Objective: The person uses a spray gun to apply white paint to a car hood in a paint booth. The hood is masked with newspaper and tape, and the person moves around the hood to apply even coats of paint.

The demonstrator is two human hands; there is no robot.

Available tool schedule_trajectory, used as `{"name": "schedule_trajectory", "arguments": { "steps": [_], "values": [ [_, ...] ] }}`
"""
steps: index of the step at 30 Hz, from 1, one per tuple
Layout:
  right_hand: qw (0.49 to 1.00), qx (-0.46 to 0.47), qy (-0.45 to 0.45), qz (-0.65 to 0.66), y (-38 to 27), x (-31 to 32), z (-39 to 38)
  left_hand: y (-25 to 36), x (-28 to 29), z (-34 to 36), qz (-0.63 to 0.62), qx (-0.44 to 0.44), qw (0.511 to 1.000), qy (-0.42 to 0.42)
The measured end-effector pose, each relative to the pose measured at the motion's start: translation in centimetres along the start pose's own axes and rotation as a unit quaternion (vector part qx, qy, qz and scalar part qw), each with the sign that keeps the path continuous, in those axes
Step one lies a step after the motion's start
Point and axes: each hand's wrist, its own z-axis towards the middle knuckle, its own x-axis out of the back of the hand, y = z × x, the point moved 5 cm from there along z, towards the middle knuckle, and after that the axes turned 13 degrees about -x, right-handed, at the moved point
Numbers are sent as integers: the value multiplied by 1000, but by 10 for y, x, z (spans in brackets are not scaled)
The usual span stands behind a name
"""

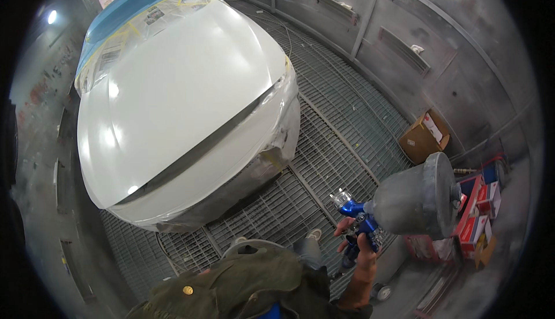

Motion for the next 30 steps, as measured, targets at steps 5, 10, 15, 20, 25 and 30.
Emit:
{"name": "schedule_trajectory", "arguments": {
  "steps": [5, 10, 15, 20, 25, 30],
  "values": [
    [1000, -18, 12, -8, -63, 87, 45, 119, -35, 56, -24, -13, 999, 38],
    [1000, -21, -13, -9, -81, 170, 109, 194, -34, 92, -38, 1, 998, 56],
    [997, -55, -55, -18, -79, 211, 195, 247, -39, 126, -71, 26, 994, 83],
    [996, -48, -80, -15, -103, 238, 294, 299, -16, 201, -82, 14, 990, 118],
    [991, -45, -97, -75, -152, 255, 408, 413, 68, 311, -98, 27, 988, 118],
    [989, -28, -121, -85, -197, 264, 512, 459, 132, 385, -53, -80, 967, 237]
  ]
}}
